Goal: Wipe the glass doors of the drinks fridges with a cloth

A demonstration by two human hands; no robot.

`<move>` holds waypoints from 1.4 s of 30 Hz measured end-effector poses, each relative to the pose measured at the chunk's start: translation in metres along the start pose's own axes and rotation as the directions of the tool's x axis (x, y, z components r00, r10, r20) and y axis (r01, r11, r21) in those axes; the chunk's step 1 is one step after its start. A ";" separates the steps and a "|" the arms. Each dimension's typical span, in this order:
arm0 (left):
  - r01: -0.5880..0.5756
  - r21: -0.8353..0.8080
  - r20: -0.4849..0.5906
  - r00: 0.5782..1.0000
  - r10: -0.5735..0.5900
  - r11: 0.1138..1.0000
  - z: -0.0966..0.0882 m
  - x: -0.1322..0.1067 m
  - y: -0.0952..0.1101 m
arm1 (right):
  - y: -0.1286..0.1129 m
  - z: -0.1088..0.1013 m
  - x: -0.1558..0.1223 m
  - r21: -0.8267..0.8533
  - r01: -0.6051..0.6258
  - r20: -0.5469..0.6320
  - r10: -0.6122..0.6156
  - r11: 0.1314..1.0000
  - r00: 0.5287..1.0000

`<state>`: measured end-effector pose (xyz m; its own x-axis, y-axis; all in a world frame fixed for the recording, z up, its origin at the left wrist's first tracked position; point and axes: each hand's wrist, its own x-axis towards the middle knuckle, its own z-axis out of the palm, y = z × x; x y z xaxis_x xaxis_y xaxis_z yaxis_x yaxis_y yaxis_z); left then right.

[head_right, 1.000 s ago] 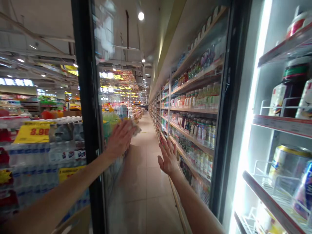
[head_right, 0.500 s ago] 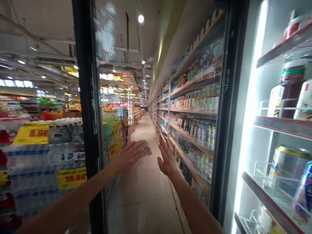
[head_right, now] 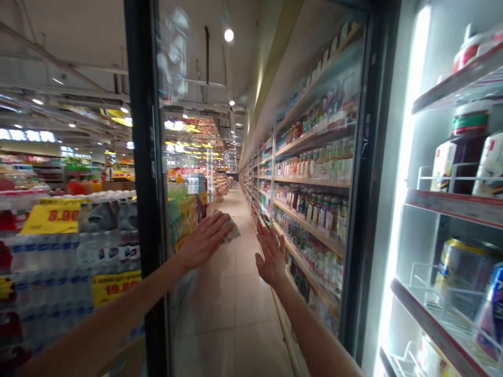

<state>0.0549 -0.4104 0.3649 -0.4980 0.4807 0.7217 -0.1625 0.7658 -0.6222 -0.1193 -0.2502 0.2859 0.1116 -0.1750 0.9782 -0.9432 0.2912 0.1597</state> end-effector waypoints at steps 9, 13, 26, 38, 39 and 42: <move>0.250 -0.062 -0.115 0.960 -0.255 0.966 0.000 0.002 -0.011 | -0.079 0.017 0.073 0.212 0.195 -0.047 -0.189 0.958 0.981; 0.166 -0.114 0.021 0.986 -0.164 0.980 -0.011 -0.011 -0.022 | -0.069 0.023 0.077 0.098 0.203 -0.003 -0.204 0.974 0.979; 0.279 0.037 -0.032 0.960 -0.278 0.960 0.003 -0.005 -0.006 | 0.008 -0.003 0.049 0.008 -0.181 -0.270 0.176 0.984 0.947; 0.311 0.068 -0.047 0.950 -0.308 0.948 0.008 -0.004 -0.003 | 0.094 -0.042 0.026 -0.071 -0.438 -0.378 0.382 0.896 0.843; 0.318 0.078 -0.037 0.948 -0.316 0.945 0.008 -0.003 -0.003 | 0.093 -0.039 0.028 -0.051 -0.459 -0.406 0.402 0.887 0.821; 0.330 0.097 -0.022 0.944 -0.329 0.939 0.008 -0.003 -0.002 | 0.053 -0.016 0.038 -0.020 -0.278 -0.279 0.261 0.960 0.924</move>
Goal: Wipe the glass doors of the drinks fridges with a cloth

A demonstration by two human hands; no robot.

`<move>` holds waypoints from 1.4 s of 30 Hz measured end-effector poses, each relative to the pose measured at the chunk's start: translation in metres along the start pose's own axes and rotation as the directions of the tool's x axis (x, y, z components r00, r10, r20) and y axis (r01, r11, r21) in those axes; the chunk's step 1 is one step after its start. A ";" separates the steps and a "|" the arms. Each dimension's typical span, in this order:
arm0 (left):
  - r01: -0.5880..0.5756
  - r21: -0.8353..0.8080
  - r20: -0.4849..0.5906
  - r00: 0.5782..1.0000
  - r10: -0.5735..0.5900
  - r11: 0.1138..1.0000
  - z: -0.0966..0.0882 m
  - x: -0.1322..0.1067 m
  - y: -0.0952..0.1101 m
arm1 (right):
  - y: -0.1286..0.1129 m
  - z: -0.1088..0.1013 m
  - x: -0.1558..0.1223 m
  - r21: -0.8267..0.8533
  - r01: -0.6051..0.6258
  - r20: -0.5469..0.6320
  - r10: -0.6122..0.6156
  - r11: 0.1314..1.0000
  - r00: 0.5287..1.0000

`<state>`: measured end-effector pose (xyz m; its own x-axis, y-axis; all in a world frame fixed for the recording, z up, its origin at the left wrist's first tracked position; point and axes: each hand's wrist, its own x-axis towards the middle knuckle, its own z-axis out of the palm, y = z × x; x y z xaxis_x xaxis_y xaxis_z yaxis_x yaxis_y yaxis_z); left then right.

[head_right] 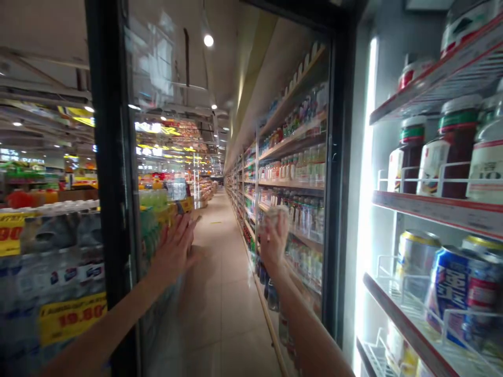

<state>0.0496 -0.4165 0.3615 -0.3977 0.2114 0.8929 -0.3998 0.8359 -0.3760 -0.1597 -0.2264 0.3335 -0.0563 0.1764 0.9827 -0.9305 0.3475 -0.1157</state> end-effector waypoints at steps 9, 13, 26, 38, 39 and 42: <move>0.032 -0.002 0.051 0.998 -0.032 0.999 -0.005 0.000 0.004 | 0.044 -0.021 0.007 -0.069 -0.131 -0.034 0.129 0.989 0.991; 0.037 0.018 0.068 0.997 -0.039 0.999 -0.005 0.000 0.005 | 0.029 -0.007 0.014 -0.073 -0.138 -0.091 0.131 0.988 0.987; 0.043 0.013 0.020 0.999 -0.044 0.999 -0.009 0.002 0.008 | 0.046 -0.004 0.065 -0.060 -0.122 -0.133 0.113 0.991 0.985; 0.043 -0.004 0.021 0.999 -0.042 0.999 -0.010 0.003 0.007 | 0.064 -0.009 0.092 -0.095 -0.228 -0.147 0.213 0.969 0.966; 0.041 -0.005 0.017 0.999 -0.041 0.999 -0.010 0.003 0.008 | 0.058 -0.005 0.098 -0.088 -0.213 -0.145 0.199 0.973 0.969; 0.055 -0.016 0.028 0.998 -0.055 0.998 -0.010 0.002 0.007 | 0.012 0.012 0.095 -0.025 0.148 0.057 -0.146 0.989 0.988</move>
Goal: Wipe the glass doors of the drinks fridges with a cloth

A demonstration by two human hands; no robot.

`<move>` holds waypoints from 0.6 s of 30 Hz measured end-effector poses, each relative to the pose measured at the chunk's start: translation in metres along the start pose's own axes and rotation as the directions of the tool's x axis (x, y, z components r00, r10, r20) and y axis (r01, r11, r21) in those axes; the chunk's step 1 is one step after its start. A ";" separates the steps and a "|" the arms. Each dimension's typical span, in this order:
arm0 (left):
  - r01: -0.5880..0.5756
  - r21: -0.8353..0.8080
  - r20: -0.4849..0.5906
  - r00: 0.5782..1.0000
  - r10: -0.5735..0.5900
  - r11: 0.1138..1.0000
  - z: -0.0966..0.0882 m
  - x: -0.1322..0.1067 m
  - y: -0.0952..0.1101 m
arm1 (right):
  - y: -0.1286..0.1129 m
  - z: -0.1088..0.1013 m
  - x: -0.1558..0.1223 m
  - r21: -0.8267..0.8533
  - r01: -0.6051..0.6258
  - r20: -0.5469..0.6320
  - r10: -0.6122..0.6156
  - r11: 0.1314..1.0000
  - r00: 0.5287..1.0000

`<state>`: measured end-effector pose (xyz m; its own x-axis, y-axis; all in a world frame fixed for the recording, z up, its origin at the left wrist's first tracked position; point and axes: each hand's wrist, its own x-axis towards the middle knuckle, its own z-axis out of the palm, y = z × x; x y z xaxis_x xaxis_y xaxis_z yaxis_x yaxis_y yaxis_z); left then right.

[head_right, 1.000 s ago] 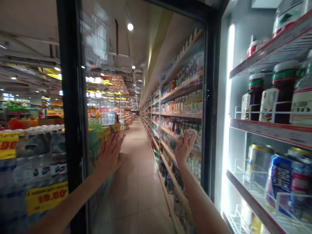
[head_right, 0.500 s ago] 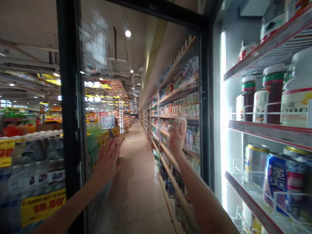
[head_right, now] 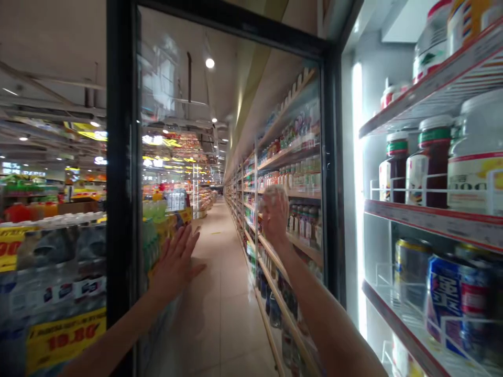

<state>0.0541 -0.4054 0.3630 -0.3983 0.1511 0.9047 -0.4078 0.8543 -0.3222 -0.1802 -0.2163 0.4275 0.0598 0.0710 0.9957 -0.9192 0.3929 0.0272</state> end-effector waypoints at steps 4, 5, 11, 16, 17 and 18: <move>-0.038 0.020 0.021 0.999 0.038 0.999 -0.003 0.002 -0.009 | -0.036 0.004 -0.017 0.139 0.394 0.222 -0.416 0.909 0.882; -0.045 0.028 0.023 0.999 0.044 0.999 -0.005 0.004 -0.011 | -0.030 0.002 -0.019 0.124 0.357 0.214 -0.376 0.926 0.902; 0.091 0.113 0.017 0.996 -0.093 0.989 -0.012 0.012 -0.012 | 0.010 0.002 0.020 -0.006 -0.227 -0.169 0.223 0.974 0.960; 0.086 0.119 0.047 0.995 -0.092 0.989 -0.020 0.014 -0.013 | -0.062 0.023 0.010 0.119 0.273 0.120 -0.287 0.955 0.950; 0.078 0.110 0.053 0.995 -0.084 0.991 -0.023 0.016 -0.016 | -0.070 0.023 0.005 0.161 0.381 0.170 -0.406 0.910 0.898; 0.071 0.098 0.061 0.995 -0.077 0.993 -0.026 0.017 -0.019 | -0.071 0.022 0.001 0.186 0.449 0.185 -0.480 0.874 0.857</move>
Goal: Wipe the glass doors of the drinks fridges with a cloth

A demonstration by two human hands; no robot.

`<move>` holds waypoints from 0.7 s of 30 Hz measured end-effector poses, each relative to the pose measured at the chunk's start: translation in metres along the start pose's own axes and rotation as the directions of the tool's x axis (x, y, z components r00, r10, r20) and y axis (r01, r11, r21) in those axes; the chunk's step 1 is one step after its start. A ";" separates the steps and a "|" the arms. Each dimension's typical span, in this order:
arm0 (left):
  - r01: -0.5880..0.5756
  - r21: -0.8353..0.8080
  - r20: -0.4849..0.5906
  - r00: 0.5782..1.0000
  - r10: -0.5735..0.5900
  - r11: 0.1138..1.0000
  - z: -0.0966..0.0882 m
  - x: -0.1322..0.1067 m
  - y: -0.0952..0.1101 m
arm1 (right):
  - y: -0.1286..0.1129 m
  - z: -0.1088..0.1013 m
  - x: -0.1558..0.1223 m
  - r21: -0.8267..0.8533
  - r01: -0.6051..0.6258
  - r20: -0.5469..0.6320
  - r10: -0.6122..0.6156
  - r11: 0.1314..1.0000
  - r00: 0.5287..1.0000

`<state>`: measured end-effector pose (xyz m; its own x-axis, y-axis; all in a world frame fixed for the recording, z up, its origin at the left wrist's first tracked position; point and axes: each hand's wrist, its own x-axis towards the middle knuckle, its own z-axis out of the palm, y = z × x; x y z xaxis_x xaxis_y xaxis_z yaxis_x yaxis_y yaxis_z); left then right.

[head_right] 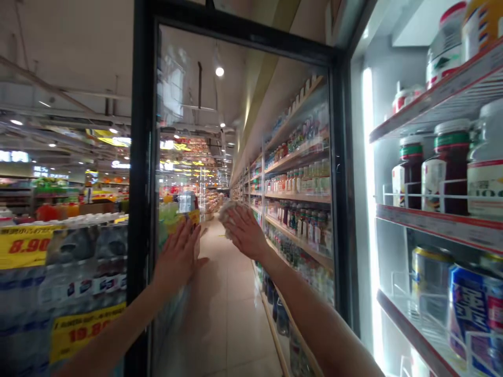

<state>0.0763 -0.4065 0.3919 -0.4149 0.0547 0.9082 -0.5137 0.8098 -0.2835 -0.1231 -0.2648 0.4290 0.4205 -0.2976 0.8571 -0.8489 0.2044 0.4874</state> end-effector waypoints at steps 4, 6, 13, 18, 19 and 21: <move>-0.027 -0.017 0.036 0.999 0.027 1.000 -0.008 0.006 -0.010 | 0.031 -0.011 0.001 -0.052 -0.262 -0.244 0.242 0.964 0.939; -0.031 -0.014 0.034 0.999 0.032 0.999 -0.007 0.007 -0.010 | 0.044 -0.012 0.014 -0.030 -0.466 -0.379 0.421 0.884 0.824; -0.097 -0.015 0.016 0.995 0.097 0.995 -0.008 0.000 -0.025 | -0.016 0.019 0.043 0.003 -0.034 -0.018 0.034 0.999 0.999; 0.028 0.030 -0.102 0.994 -0.025 0.999 -0.034 -0.014 -0.067 | -0.014 0.014 0.088 -0.014 -0.319 -0.105 0.316 0.948 0.943; 0.040 0.044 -0.099 0.994 -0.035 0.998 -0.038 -0.017 -0.073 | -0.016 0.015 0.098 -0.012 -0.375 -0.115 0.371 0.927 0.921; 0.036 0.067 -0.066 0.997 -0.031 0.997 -0.043 -0.019 -0.080 | -0.031 0.021 0.105 0.004 -0.340 -0.055 0.340 0.940 0.939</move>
<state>0.1574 -0.4473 0.4104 -0.3482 0.0678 0.9350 -0.5771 0.7705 -0.2708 -0.0594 -0.3222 0.4998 0.1238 -0.1581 0.9796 -0.9426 0.2897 0.1659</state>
